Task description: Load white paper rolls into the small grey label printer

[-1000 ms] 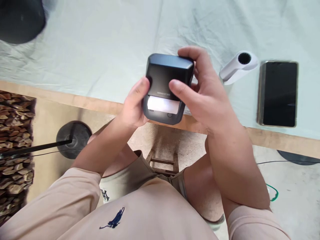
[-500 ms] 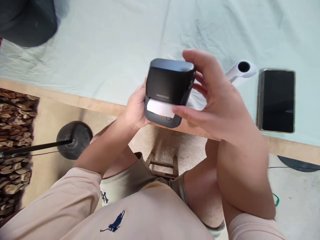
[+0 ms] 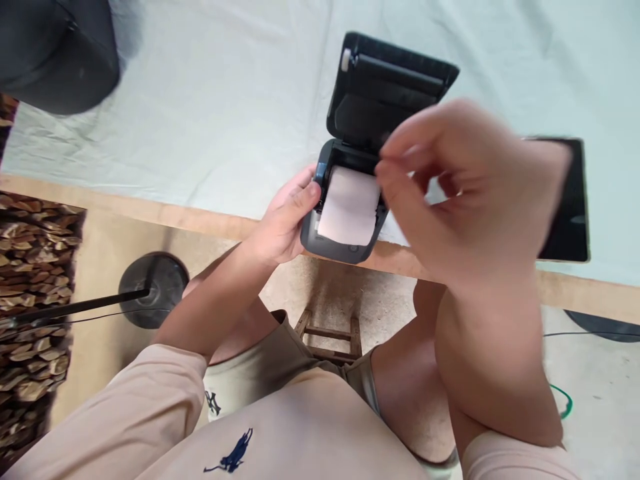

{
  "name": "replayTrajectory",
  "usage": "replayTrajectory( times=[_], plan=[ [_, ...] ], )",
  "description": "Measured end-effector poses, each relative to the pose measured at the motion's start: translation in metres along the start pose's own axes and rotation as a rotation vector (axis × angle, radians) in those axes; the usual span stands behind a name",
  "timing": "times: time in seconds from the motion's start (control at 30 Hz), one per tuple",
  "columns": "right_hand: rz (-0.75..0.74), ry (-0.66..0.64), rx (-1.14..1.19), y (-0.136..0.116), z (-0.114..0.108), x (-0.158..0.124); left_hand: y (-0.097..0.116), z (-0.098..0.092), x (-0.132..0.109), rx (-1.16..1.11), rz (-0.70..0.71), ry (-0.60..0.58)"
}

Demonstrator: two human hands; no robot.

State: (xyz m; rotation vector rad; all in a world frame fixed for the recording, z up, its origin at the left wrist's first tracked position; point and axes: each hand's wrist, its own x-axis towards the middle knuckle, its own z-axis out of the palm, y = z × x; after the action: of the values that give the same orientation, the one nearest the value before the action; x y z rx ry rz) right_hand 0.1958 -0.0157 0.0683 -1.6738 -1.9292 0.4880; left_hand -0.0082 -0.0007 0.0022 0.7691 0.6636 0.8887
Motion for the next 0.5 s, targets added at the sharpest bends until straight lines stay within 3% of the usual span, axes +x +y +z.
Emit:
replayTrajectory(
  times=[0.1,0.23,0.3,0.5],
  plan=[
    [0.012,-0.057,-0.043,-0.011,0.01,-0.003,0.0,0.001,-0.002,0.069,0.031,-0.02],
    [0.02,-0.162,-0.337,-0.018,0.023,-0.002,0.0,0.002,-0.004,0.151,0.059,-0.055],
    [0.007,-0.161,-0.378,-0.019,0.025,0.0,-0.001,0.002,-0.004,0.147,0.054,-0.045],
    [0.02,0.042,0.291,-0.015,0.018,0.004,0.0,0.001,0.001,-0.017,0.051,0.083]
  ],
)
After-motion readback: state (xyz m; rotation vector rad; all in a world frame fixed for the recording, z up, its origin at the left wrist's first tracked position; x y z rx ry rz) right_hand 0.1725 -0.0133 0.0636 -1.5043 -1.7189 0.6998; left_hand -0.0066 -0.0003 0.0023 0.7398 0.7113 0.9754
